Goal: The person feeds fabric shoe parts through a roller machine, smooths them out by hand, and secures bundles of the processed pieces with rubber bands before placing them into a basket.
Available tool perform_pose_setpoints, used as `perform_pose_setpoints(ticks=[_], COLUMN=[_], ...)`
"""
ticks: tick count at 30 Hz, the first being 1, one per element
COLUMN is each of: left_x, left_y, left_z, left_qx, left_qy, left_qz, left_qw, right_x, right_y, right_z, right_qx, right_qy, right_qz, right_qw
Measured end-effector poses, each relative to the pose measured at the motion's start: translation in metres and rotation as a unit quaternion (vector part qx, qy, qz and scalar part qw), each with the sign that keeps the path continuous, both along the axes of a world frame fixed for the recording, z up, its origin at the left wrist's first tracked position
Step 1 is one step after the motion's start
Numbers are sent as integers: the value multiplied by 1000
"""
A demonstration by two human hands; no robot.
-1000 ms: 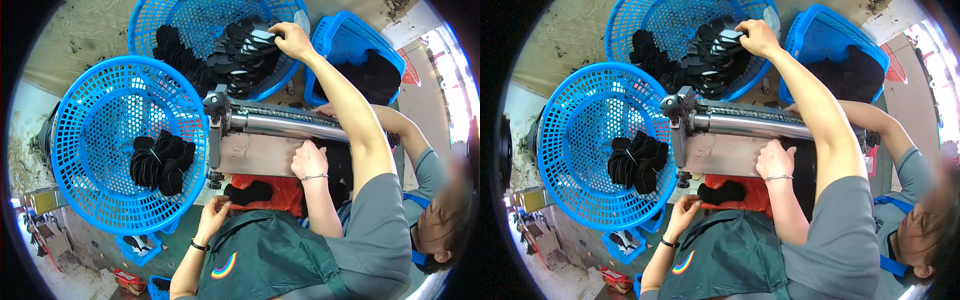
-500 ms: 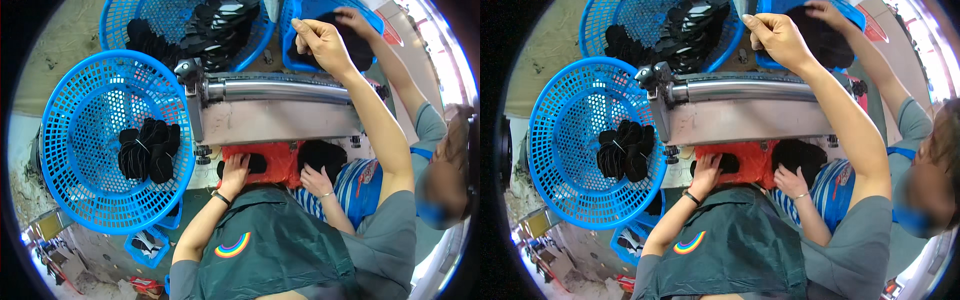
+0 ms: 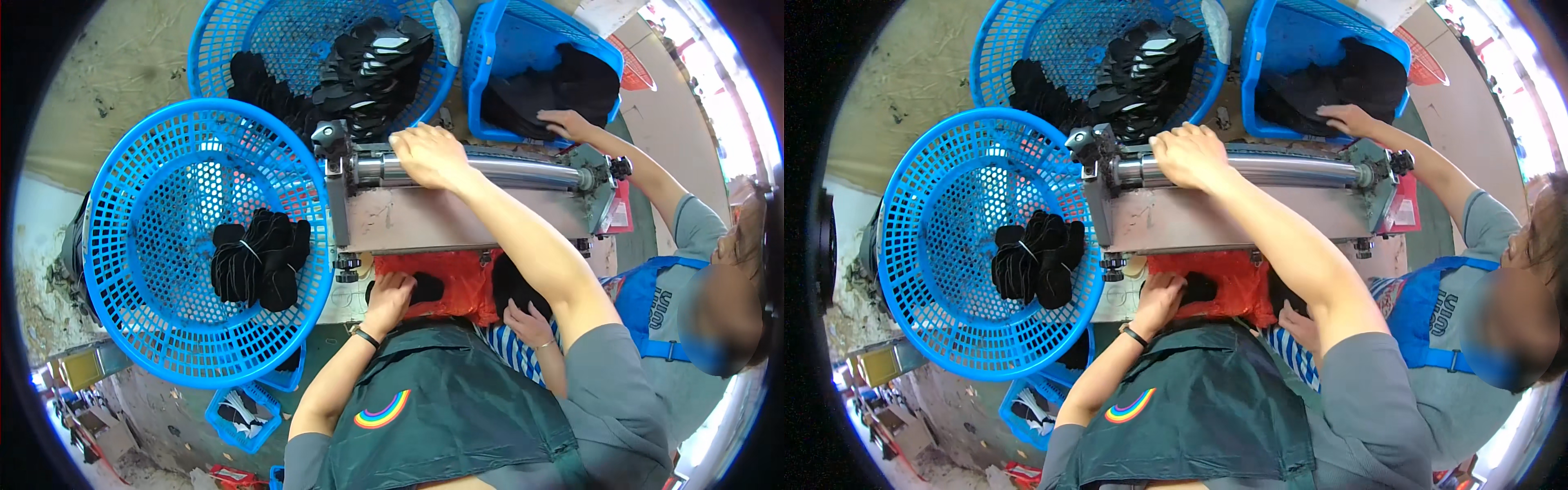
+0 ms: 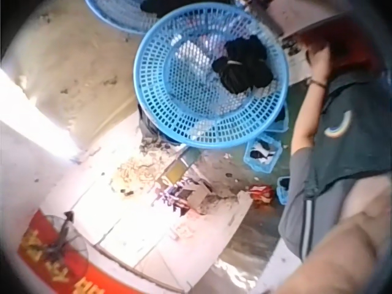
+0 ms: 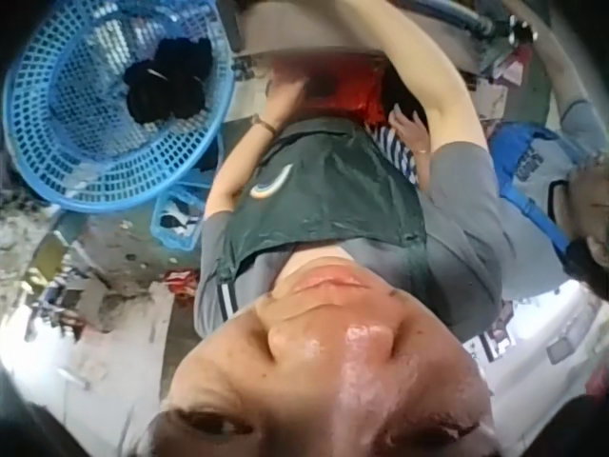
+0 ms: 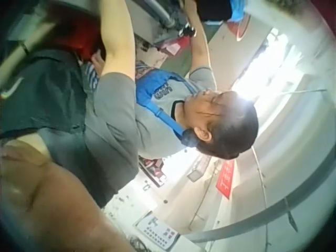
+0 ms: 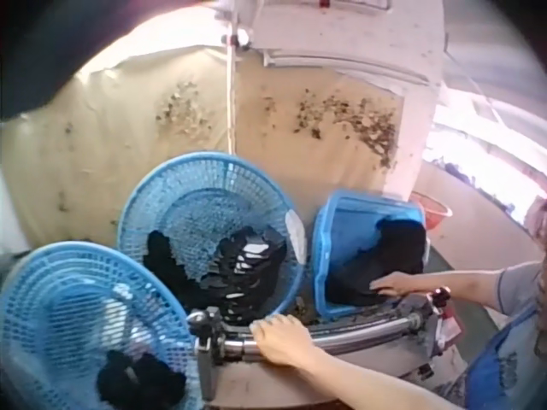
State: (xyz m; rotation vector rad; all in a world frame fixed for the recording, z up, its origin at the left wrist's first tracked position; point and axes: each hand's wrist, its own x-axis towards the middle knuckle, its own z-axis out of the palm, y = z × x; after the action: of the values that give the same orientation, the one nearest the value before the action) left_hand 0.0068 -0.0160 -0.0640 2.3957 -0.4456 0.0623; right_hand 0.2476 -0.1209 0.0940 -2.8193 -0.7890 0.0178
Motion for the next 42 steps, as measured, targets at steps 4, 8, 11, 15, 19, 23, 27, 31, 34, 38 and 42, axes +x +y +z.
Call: perform_pose_setpoints(ticks=[4,8,11,15,19,23,27,31,34,38,42], left_x=[-7,-4,9,43,72,96,72,70,53,46,42], left_y=[3,6,12,7,-9,-16,-8,-10,-12,1,0], left_z=[3,69,133,158,134,129,132,150,164,158,162], left_qx=[-60,-175,-250,-517,-611,-489,-492,-516,-566,-573,-585], left_qy=[-4,107,251,347,408,345,365,376,414,432,452], left_qz=[-65,-37,109,157,147,214,173,184,172,149,127], left_qw=[996,978,929,767,662,772,771,747,692,680,662], right_x=[31,69,67,53,55,60,81,91,86,77,82], right_y=[28,13,-9,-51,-71,-45,-35,-27,-38,-42,-62], right_z=[-14,-22,19,64,29,20,19,30,49,64,58], right_qx=[13,83,330,300,148,114,106,78,89,93,130], right_qy=[163,-7,22,286,315,380,402,373,295,274,310], right_qz=[1,-22,-45,-63,36,73,100,67,105,59,85], right_qw=[987,996,943,908,937,915,904,922,946,955,938])
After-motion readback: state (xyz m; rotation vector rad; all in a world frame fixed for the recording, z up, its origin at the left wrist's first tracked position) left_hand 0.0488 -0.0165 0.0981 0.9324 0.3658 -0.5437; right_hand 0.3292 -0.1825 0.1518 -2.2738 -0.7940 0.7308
